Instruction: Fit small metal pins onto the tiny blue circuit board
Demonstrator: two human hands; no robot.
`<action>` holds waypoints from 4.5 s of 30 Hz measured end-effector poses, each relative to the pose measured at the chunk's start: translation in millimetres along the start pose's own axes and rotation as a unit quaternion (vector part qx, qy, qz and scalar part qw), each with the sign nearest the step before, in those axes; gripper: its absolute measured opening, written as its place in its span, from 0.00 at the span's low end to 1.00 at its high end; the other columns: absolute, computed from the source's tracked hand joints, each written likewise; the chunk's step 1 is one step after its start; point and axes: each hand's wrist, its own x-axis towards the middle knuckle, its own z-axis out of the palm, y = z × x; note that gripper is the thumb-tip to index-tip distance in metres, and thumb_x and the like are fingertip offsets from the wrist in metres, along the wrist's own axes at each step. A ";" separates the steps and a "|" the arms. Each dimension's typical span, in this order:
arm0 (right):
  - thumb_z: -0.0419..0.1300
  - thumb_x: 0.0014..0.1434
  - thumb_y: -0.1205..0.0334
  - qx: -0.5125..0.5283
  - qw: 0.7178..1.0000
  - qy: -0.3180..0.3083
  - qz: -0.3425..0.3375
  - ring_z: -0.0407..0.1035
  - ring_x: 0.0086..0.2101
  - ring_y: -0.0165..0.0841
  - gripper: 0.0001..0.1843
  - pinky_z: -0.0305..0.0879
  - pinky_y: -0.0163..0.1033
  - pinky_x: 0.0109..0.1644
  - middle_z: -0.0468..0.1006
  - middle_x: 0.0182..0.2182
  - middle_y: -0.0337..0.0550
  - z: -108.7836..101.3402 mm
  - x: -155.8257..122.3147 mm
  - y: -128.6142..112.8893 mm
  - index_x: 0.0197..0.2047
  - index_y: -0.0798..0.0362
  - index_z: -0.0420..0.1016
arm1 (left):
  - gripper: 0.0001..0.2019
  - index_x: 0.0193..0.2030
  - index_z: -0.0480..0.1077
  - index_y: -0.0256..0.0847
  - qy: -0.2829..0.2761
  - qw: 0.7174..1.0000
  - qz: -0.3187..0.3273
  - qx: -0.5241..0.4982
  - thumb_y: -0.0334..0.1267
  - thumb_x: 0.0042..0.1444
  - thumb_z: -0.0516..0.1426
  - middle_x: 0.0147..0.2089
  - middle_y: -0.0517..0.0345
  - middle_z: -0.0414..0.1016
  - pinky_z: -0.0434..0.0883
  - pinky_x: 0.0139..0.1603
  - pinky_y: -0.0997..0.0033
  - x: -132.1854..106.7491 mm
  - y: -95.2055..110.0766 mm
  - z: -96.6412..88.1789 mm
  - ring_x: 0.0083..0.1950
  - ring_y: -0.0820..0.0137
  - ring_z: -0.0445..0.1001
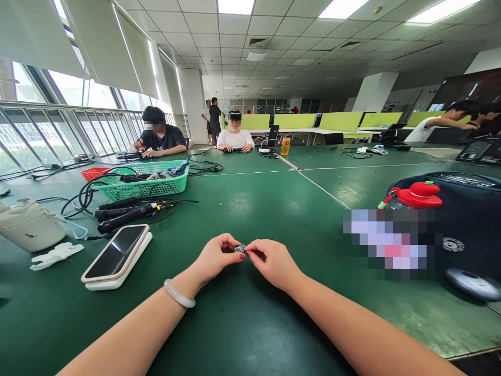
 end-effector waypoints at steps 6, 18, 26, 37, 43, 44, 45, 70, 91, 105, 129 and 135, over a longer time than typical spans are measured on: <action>0.55 0.56 0.67 0.000 0.999 0.042 -0.029 0.69 0.28 0.29 0.07 0.63 0.33 0.34 0.78 0.29 0.39 0.8 -1.6 -0.4 0.33 0.51 0.75 | 0.15 0.27 0.67 0.36 -0.006 0.999 -0.010 -0.037 0.34 0.34 0.68 0.29 0.61 0.74 0.67 0.36 0.74 -3.6 3.7 0.8 0.31 0.76 0.70; 0.56 0.57 0.67 0.000 0.997 0.046 -0.056 0.71 0.30 0.29 0.06 0.66 0.34 0.37 0.79 0.30 0.38 3.2 -2.9 4.5 0.35 0.50 0.75 | 0.15 0.28 0.67 0.36 -0.011 0.999 -0.009 -0.029 0.33 0.35 0.68 0.28 0.63 0.73 0.67 0.37 0.74 -2.3 2.0 0.6 0.30 0.77 0.70; 0.56 0.59 0.63 -0.003 0.995 0.064 -0.074 0.72 0.32 0.29 0.07 0.67 0.34 0.39 0.79 0.31 0.39 1.0 -2.9 2.5 0.35 0.50 0.76 | 0.15 0.29 0.69 0.36 -0.030 0.997 -0.038 -0.062 0.33 0.34 0.69 0.28 0.62 0.74 0.66 0.37 0.74 -5.9 7.2 2.4 0.31 0.77 0.70; 0.50 0.60 0.67 -0.097 0.993 -0.053 0.037 0.70 0.38 0.33 0.15 0.65 0.39 0.45 0.78 0.37 0.43 -11.2 4.8 14.6 0.47 0.50 0.74 | 0.15 0.34 0.70 0.36 -0.008 0.987 -0.090 -0.134 0.36 0.40 0.68 0.33 0.56 0.76 0.66 0.38 0.76 -3.1 3.7 -5.3 0.34 0.76 0.73; 0.58 0.54 0.67 -0.126 0.976 -0.131 0.117 0.69 0.37 0.33 0.11 0.64 0.37 0.43 0.75 0.38 0.43 -10.3 5.8 33.0 0.41 0.52 0.76 | 0.17 0.35 0.70 0.35 -0.008 0.991 -0.104 -0.084 0.36 0.39 0.68 0.32 0.56 0.77 0.66 0.37 0.76 -2.4 1.6 -2.6 0.34 0.75 0.73; 0.58 0.54 0.69 -0.130 0.976 -0.132 0.117 0.69 0.37 0.32 0.11 0.63 0.37 0.43 0.75 0.38 0.43 -9.2 5.4 34.8 0.41 0.52 0.76 | 0.17 0.35 0.70 0.35 -0.010 0.991 -0.105 -0.081 0.36 0.39 0.68 0.32 0.56 0.77 0.66 0.38 0.75 -2.3 1.6 -2.2 0.34 0.75 0.74; 0.57 0.54 0.69 -0.135 0.975 -0.133 0.115 0.69 0.37 0.32 0.11 0.63 0.37 0.43 0.75 0.38 0.43 -8.4 5.2 35.9 0.40 0.51 0.76 | 0.17 0.35 0.70 0.35 -0.011 0.991 -0.104 -0.079 0.36 0.38 0.68 0.32 0.55 0.78 0.67 0.39 0.75 -2.1 1.7 -1.9 0.34 0.75 0.74; 0.55 0.57 0.69 -0.165 0.972 -0.141 0.096 0.67 0.32 0.32 0.07 0.60 0.36 0.36 0.72 0.31 0.41 -8.7 17.4 46.4 0.29 0.52 0.71 | 0.16 0.36 0.70 0.36 -0.005 0.997 -0.078 -0.001 0.37 0.41 0.66 0.31 0.58 0.75 0.67 0.38 0.72 7.7 -11.8 -7.9 0.32 0.74 0.72; 0.56 0.58 0.68 -0.085 0.993 -0.059 0.055 0.67 0.34 0.31 0.07 0.64 0.37 0.39 0.74 0.32 0.40 2.7 10.4 3.2 0.30 0.52 0.72 | 0.13 0.34 0.68 0.37 -0.037 0.993 -0.059 0.094 0.36 0.42 0.64 0.30 0.60 0.73 0.67 0.39 0.70 7.1 -13.4 -3.8 0.33 0.72 0.71; 0.55 0.59 0.68 -0.147 0.986 -0.071 0.026 0.67 0.33 0.30 0.07 0.62 0.35 0.37 0.74 0.30 0.39 0.6 8.8 2.7 0.31 0.52 0.72 | 0.13 0.35 0.68 0.38 -0.043 0.991 -0.059 0.108 0.35 0.42 0.63 0.32 0.61 0.72 0.68 0.41 0.69 6.1 -12.8 -4.0 0.34 0.73 0.71; 0.55 0.60 0.62 -0.130 0.989 -0.059 0.049 0.69 0.36 0.32 0.08 0.65 0.37 0.40 0.76 0.34 0.41 -0.6 5.2 2.9 0.40 0.50 0.74 | 0.11 0.37 0.69 0.37 -0.034 0.996 -0.059 0.058 0.34 0.45 0.62 0.34 0.58 0.75 0.67 0.44 0.70 4.8 -10.4 -5.5 0.37 0.72 0.73; 0.54 0.61 0.57 -0.144 0.987 -0.049 0.043 0.69 0.34 0.31 0.10 0.64 0.36 0.37 0.76 0.32 0.40 1.7 3.7 2.1 0.37 0.51 0.75 | 0.14 0.42 0.70 0.37 -0.041 0.996 -0.068 0.035 0.37 0.48 0.62 0.38 0.55 0.77 0.66 0.47 0.70 3.4 -6.4 -5.2 0.40 0.71 0.74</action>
